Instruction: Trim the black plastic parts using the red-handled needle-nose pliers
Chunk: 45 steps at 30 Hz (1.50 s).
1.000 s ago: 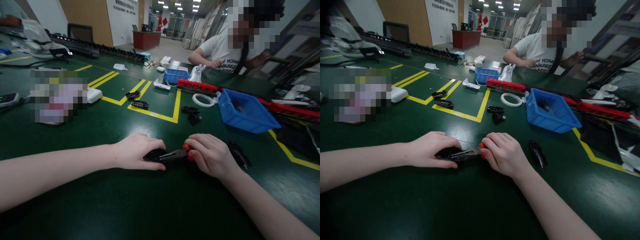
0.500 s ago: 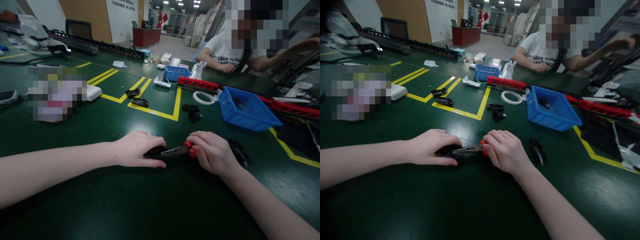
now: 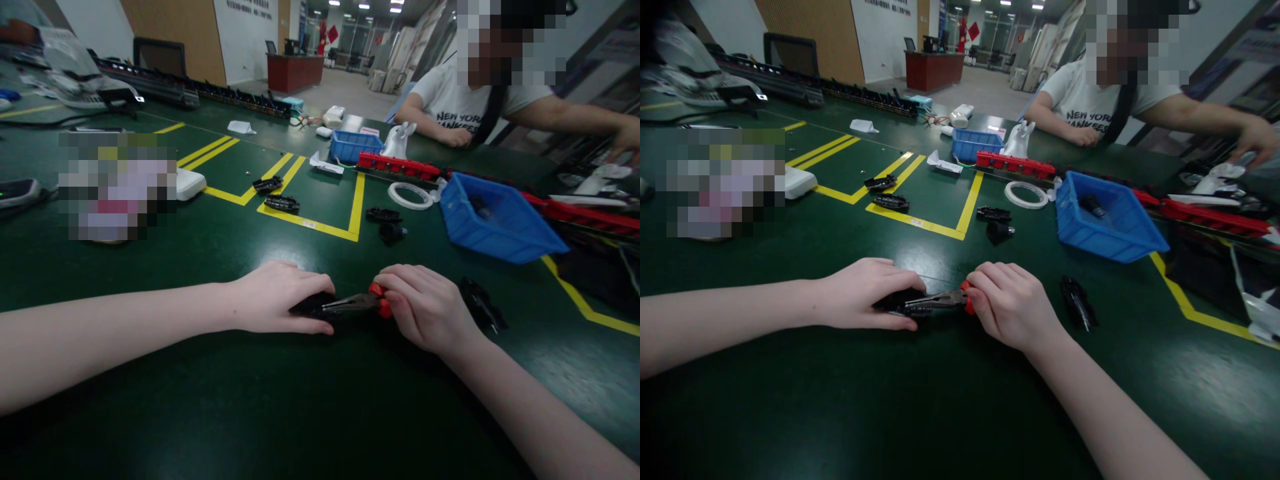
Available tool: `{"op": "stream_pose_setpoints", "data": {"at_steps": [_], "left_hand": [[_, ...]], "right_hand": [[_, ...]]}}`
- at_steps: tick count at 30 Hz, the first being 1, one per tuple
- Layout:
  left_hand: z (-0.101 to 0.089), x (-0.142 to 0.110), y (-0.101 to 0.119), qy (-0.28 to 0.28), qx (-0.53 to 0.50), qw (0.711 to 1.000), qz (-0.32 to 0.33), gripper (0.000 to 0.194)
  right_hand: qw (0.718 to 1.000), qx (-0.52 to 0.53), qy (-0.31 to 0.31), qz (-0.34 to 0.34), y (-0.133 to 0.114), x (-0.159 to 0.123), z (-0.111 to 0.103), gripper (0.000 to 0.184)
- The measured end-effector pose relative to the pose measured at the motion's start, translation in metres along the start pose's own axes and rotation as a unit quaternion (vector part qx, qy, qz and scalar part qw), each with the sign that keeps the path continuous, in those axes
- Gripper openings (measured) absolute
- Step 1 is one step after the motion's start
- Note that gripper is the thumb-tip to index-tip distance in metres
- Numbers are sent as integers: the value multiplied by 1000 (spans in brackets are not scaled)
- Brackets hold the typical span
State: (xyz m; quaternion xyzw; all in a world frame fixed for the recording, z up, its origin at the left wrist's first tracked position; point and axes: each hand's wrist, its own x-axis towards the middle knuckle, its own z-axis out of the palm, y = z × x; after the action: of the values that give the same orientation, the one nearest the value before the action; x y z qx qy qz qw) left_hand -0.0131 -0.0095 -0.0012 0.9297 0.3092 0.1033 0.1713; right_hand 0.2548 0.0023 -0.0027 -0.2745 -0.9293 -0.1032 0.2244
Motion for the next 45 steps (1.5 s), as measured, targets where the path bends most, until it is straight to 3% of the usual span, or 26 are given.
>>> {"op": "stream_pose_setpoints", "data": {"at_steps": [12, 25, 32, 40, 45], "left_hand": [[0, 0, 1, 4, -1, 1000, 2, 41], [1, 1, 0, 7, 23, 999, 21, 42], [0, 1, 1, 12, 15, 999, 37, 40], [-1, 0, 0, 24, -4, 999, 29, 44], [-3, -1, 1, 31, -37, 999, 12, 45]], "right_hand": [[999, -33, 21, -19, 5, -2, 1, 24], [993, -102, 17, -51, 1, 0, -3, 35], [990, -122, 35, -57, -3, 4, 0, 21], [998, -43, -17, -34, 1, 1, 3, 11], [1000, -17, -14, -22, 2, -1, 6, 26]]}}
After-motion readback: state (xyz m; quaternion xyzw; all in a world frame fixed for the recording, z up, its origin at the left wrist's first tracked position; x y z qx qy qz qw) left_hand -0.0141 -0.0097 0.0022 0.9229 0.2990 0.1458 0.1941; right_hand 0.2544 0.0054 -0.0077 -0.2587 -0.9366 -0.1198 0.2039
